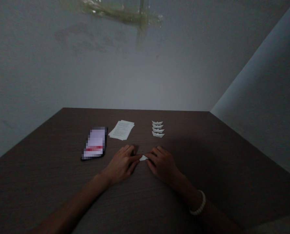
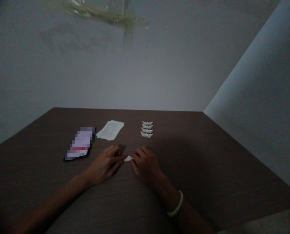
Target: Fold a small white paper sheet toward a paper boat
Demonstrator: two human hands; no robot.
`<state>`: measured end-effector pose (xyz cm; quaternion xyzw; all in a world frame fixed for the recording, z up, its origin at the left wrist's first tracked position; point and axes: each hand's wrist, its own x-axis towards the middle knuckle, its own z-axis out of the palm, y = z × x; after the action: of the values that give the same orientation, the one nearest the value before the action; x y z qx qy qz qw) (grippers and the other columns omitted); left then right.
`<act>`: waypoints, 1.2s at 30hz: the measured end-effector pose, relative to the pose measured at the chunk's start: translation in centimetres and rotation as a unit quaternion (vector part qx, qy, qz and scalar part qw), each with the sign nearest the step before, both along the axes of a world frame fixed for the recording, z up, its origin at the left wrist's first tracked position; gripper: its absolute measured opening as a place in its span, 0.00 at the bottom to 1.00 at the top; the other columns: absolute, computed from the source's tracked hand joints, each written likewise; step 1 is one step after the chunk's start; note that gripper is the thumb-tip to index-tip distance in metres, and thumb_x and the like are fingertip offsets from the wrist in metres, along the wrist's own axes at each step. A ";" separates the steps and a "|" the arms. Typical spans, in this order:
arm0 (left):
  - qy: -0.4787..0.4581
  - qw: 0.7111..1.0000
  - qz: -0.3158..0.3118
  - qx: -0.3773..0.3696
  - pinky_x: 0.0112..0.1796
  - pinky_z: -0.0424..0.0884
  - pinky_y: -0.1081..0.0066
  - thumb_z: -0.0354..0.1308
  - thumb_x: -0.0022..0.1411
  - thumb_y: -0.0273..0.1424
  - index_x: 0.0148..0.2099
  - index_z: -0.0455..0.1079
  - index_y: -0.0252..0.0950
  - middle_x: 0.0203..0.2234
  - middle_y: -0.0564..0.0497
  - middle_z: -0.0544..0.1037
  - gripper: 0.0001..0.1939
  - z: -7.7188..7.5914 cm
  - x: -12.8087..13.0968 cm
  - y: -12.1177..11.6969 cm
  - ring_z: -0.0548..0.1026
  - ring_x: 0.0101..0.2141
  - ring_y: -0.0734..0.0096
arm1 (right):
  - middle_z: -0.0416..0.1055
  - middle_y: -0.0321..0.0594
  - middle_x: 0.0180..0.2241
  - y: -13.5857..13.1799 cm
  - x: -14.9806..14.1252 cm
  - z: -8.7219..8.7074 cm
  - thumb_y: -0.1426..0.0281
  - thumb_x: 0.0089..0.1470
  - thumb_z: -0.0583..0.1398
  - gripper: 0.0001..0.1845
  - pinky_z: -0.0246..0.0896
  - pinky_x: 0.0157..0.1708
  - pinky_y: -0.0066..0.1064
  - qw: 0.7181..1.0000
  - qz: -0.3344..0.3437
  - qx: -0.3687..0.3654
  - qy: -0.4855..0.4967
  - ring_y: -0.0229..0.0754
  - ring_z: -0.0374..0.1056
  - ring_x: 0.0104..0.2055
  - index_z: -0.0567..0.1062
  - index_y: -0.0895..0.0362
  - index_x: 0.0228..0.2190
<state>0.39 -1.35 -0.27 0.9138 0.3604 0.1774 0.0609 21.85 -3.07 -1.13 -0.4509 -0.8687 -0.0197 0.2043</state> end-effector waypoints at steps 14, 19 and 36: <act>0.097 0.992 -0.056 0.050 0.42 0.63 0.59 0.46 0.68 0.30 0.53 0.69 0.36 0.42 0.43 0.69 0.16 0.7 -0.5 -0.5 0.65 0.43 0.57 | 0.67 0.41 0.35 -0.1 -0.5 0.1 0.72 0.57 0.58 0.07 0.56 0.36 0.34 1.000 0.001 -0.004 -0.001 0.44 0.61 0.40 0.76 0.55 0.36; 0.120 0.989 -0.065 0.057 0.44 0.62 0.58 0.47 0.67 0.28 0.57 0.65 0.36 0.44 0.42 0.69 0.18 0.8 -0.1 -0.5 0.66 0.45 0.56 | 0.68 0.41 0.36 -0.2 -0.4 0.2 0.72 0.57 0.57 0.07 0.56 0.37 0.34 1.000 0.008 -0.010 -0.002 0.44 0.61 0.41 0.76 0.55 0.36; 0.094 0.995 -0.033 0.017 0.44 0.62 0.56 0.48 0.62 0.27 0.53 0.69 0.35 0.47 0.41 0.70 0.18 1.3 -2.0 -2.2 0.66 0.45 0.55 | 0.69 0.40 0.37 -0.2 -0.8 0.5 0.69 0.60 0.56 0.09 0.53 0.37 0.34 0.999 -0.005 -0.003 -0.038 0.43 0.60 0.41 0.77 0.55 0.37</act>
<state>-1.57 -3.52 1.00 0.9388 0.3309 0.0946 0.0172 21.05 -3.24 -0.65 -0.4545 -0.8737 -0.0355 0.1699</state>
